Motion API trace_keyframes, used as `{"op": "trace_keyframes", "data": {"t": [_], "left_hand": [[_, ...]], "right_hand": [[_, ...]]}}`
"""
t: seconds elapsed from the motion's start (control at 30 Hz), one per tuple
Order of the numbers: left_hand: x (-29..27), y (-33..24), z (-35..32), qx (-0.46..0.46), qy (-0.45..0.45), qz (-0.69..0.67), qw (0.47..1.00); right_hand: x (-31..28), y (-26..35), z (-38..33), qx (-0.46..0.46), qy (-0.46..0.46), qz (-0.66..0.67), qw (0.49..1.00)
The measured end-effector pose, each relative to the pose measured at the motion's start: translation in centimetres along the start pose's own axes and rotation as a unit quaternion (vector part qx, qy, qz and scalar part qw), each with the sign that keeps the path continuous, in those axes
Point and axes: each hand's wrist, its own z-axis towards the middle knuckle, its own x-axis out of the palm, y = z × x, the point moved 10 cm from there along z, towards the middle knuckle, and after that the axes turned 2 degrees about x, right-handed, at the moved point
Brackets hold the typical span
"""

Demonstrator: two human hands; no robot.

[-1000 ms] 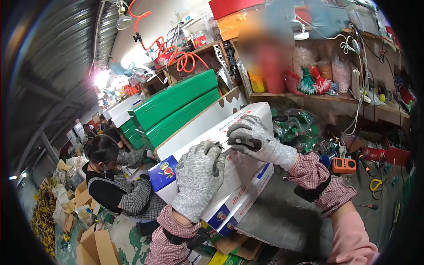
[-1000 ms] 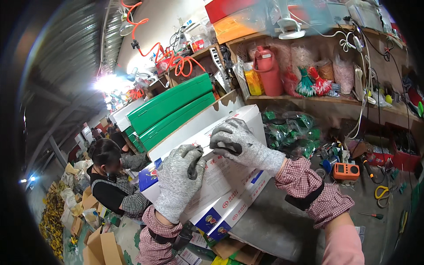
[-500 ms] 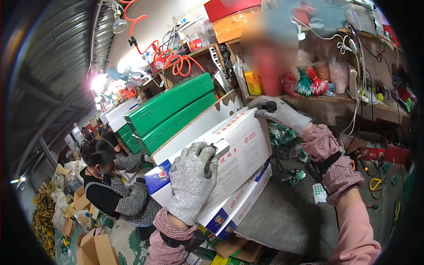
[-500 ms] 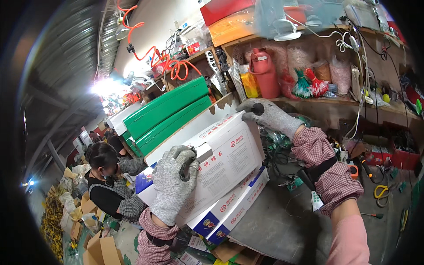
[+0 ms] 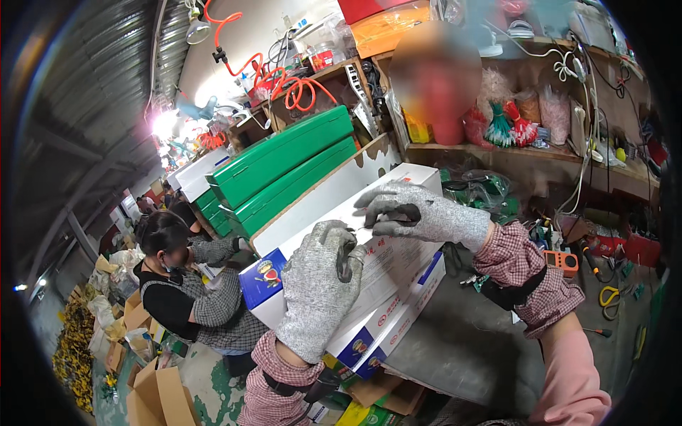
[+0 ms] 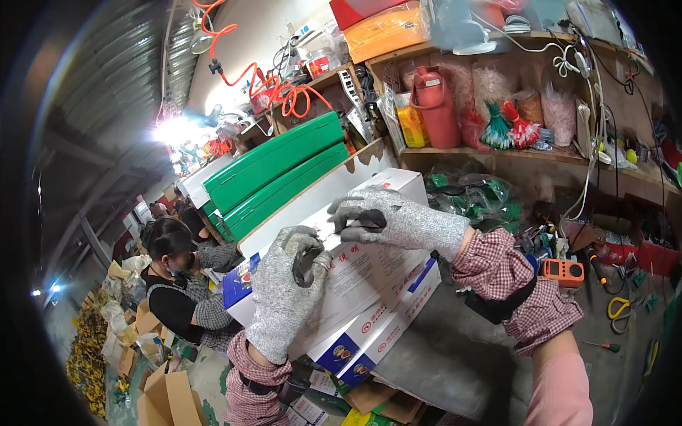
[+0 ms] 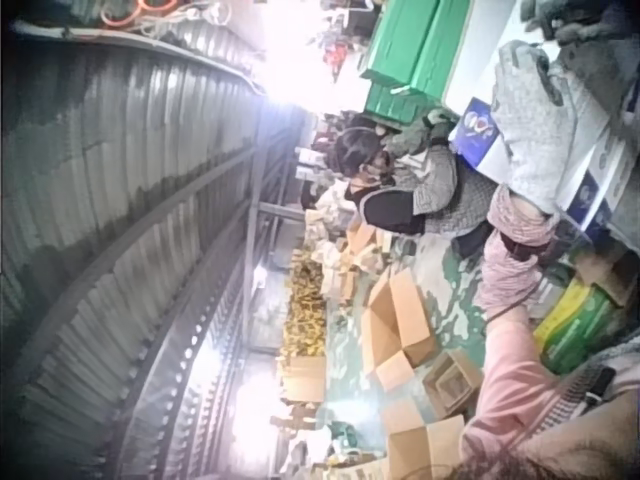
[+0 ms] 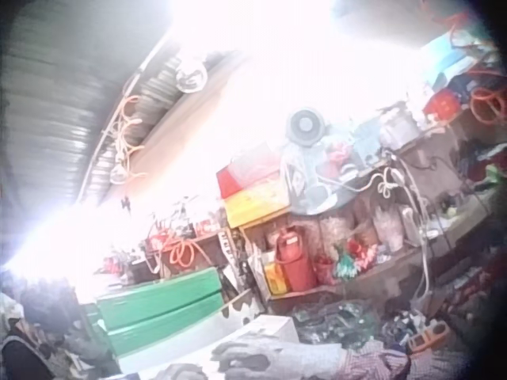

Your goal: Assembling internal components of a handheld industrial tool and packing the finished units into cases and boxes.

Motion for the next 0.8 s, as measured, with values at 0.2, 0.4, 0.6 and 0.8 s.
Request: {"op": "trace_keyframes", "data": {"t": [0.2, 0.4, 0.6, 0.8], "left_hand": [[-0.1, 0.1, -0.5, 0.007, -0.017, 0.011, 1.0], [-0.4, -0.6, -0.3, 0.005, -0.027, 0.028, 0.999], [0.0, 0.2, -0.5, -0.012, -0.015, 0.009, 1.0], [0.3, 0.4, -0.2, 0.003, 0.018, 0.038, 0.999]], "right_hand": [[1.0, -0.4, -0.7, -0.031, -0.003, 0.016, 0.999], [0.2, 0.5, -0.9, -0.049, -0.024, 0.019, 0.998], [0.2, 0.3, -1.6, -0.03, -0.053, 0.031, 0.998], [0.2, 0.4, -1.8, -0.031, -0.068, 0.024, 0.997]]}}
